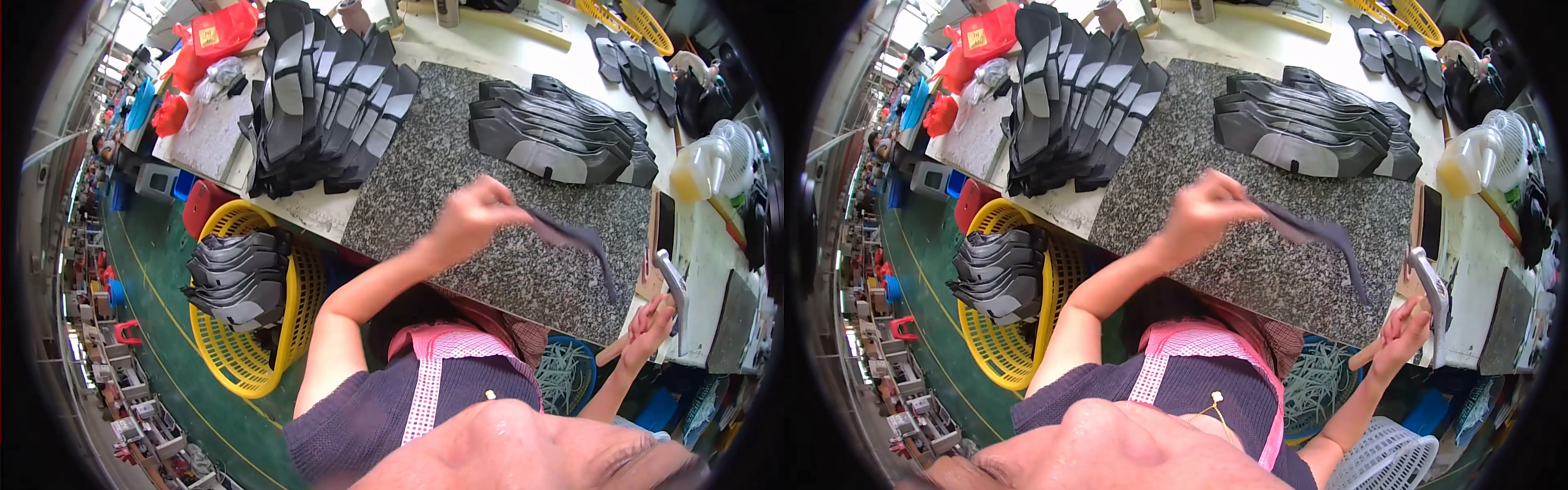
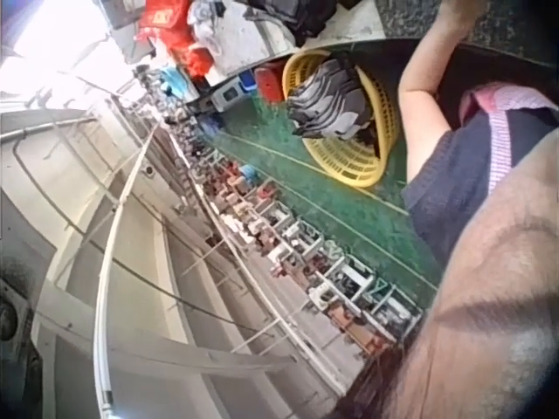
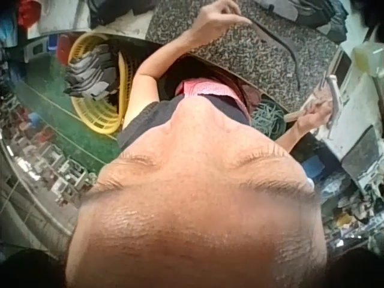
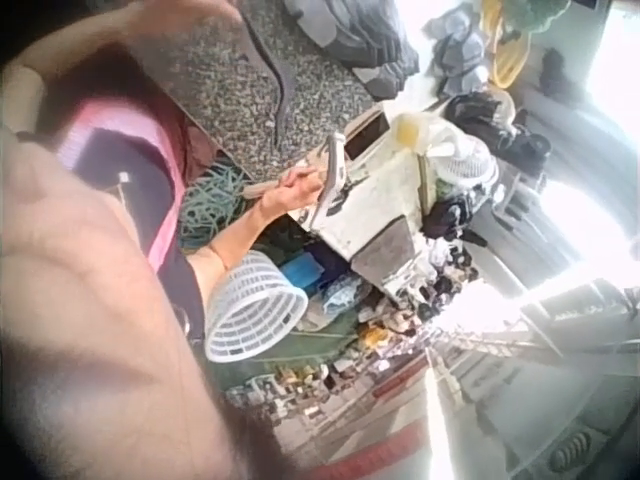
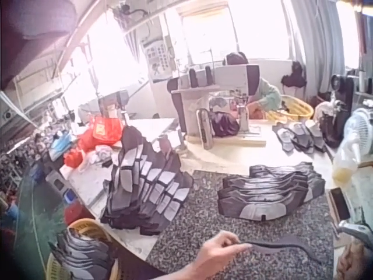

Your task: Flatten and secure the edges of shoe upper components using a small hammer on a workbench.

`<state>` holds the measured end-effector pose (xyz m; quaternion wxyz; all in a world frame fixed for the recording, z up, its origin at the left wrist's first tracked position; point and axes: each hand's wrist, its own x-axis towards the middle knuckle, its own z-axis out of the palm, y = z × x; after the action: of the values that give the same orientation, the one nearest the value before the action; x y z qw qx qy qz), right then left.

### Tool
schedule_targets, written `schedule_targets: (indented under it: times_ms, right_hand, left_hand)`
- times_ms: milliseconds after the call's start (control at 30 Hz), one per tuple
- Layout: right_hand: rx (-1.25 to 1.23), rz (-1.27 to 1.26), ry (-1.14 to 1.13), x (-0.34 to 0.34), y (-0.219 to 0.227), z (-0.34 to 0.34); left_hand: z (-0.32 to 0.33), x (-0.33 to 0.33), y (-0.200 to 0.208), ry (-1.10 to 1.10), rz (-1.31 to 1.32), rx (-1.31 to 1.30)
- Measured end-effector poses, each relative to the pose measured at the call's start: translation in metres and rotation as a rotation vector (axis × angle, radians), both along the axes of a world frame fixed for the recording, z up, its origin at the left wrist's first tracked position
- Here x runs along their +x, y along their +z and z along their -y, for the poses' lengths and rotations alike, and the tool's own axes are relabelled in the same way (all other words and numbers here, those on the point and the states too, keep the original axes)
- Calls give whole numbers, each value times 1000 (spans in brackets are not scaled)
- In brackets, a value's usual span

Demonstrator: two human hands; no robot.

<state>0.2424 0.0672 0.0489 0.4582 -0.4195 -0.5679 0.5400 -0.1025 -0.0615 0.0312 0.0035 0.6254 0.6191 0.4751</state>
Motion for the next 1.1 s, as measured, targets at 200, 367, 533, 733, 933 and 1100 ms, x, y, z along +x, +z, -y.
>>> schedule_targets:
  times_ms: [200,367,533,733,933,1100]
  right_hand:
    - [-150,66,-20,13,-25,-12]
    - [-101,203,141,-29,-11,-32]
    - [181,263,305,-100,-10,-85]
    - [583,625,411,-185,6,-136]
    - [587,726,489,-178,-11,-163]
    - [678,865,464,-183,-13,-155]
  left_hand:
    - [68,-141,-28,790,-160,-246]
    - [37,-108,-20,983,-649,-398]
    - [-85,-38,-16,211,-370,-144]
    - [-178,9,-27,200,-423,-240]
    - [-184,7,-38,-143,-450,-213]
    - [-110,-3,-6,-507,-292,-136]
